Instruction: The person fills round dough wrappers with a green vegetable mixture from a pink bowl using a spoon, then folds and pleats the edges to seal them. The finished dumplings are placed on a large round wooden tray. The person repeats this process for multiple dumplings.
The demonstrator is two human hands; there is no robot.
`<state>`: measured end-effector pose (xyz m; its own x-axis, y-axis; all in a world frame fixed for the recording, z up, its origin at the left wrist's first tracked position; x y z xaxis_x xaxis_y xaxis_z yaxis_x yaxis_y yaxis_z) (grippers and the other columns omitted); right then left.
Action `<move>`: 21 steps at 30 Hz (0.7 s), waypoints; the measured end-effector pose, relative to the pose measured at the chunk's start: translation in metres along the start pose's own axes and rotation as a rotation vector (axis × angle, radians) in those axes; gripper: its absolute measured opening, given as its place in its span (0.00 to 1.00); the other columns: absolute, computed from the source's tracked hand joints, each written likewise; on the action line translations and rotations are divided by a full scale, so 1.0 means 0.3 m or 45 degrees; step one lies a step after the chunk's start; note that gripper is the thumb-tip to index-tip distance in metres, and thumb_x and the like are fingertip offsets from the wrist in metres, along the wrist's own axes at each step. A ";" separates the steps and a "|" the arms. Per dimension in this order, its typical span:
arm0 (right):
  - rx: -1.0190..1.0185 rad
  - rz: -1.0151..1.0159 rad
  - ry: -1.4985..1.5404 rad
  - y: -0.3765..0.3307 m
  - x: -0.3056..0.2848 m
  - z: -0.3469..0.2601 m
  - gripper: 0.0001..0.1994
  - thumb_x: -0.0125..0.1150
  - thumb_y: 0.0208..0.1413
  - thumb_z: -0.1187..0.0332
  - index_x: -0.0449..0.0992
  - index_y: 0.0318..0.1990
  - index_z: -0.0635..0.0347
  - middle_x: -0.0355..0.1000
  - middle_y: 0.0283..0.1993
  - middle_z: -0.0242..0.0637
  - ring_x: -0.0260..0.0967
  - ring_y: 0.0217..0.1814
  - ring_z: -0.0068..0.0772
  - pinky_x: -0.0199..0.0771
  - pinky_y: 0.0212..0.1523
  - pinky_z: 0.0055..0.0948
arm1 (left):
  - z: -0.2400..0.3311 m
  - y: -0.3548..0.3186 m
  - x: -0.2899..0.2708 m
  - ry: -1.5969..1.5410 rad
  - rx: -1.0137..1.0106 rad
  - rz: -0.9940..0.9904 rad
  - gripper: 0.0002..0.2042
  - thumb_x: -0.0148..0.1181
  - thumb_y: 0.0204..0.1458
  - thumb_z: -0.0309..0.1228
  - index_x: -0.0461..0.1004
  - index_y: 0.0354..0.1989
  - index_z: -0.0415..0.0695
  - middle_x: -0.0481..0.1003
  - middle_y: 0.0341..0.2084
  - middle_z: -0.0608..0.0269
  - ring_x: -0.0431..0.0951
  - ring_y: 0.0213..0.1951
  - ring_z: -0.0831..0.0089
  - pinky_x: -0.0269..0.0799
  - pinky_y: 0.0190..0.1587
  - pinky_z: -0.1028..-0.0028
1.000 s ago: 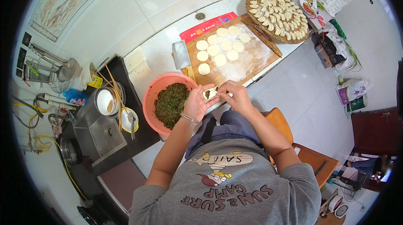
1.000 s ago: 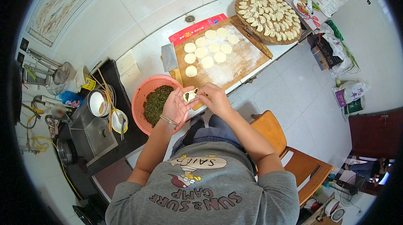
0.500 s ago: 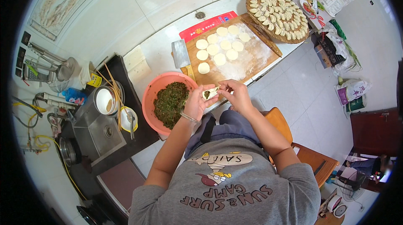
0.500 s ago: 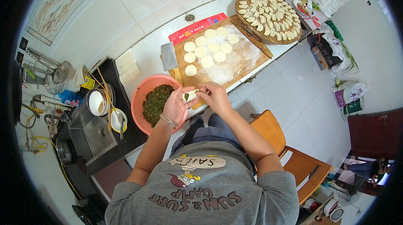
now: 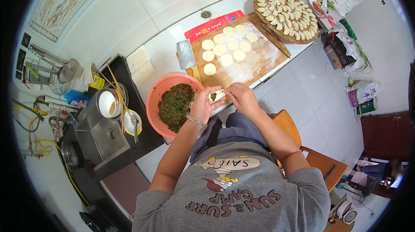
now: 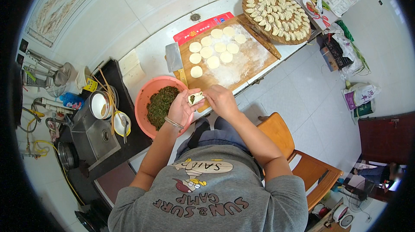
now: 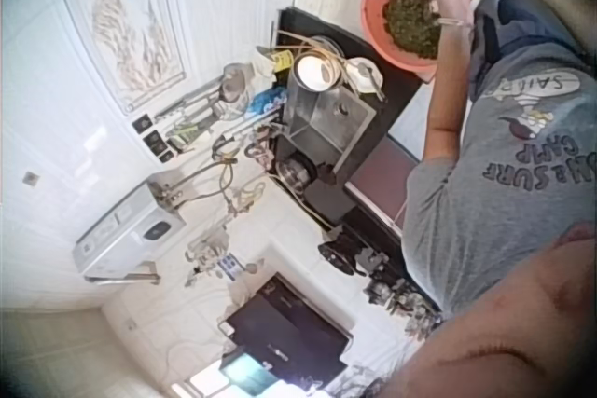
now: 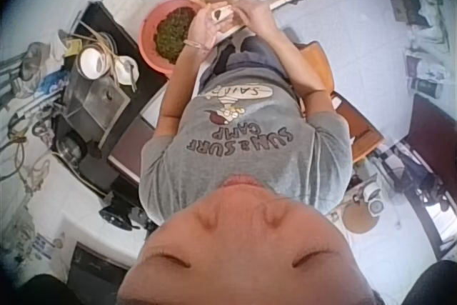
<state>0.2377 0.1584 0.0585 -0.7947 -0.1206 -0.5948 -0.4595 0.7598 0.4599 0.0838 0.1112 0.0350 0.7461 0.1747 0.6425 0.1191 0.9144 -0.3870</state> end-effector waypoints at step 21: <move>0.011 -0.040 0.099 0.002 -0.031 -0.009 0.05 0.63 0.43 0.76 0.75 0.29 0.63 0.69 0.26 0.40 0.69 0.31 0.42 0.69 0.31 0.35 | -0.015 -0.001 0.032 0.068 0.003 0.007 0.22 0.37 0.62 0.39 0.64 0.51 0.30 0.71 0.43 0.50 0.74 0.45 0.65 0.70 0.53 0.67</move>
<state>0.2437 0.1582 0.0660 -0.8086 -0.1930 -0.5559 -0.4813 0.7604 0.4361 0.0938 0.1110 0.0384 0.7806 0.1599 0.6042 0.1134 0.9144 -0.3885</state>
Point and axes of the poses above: each hand's wrist, its own y-axis towards the middle knuckle, its own x-axis out of the palm, z = x × y, the point moved 3 cm from there along y, towards the middle knuckle
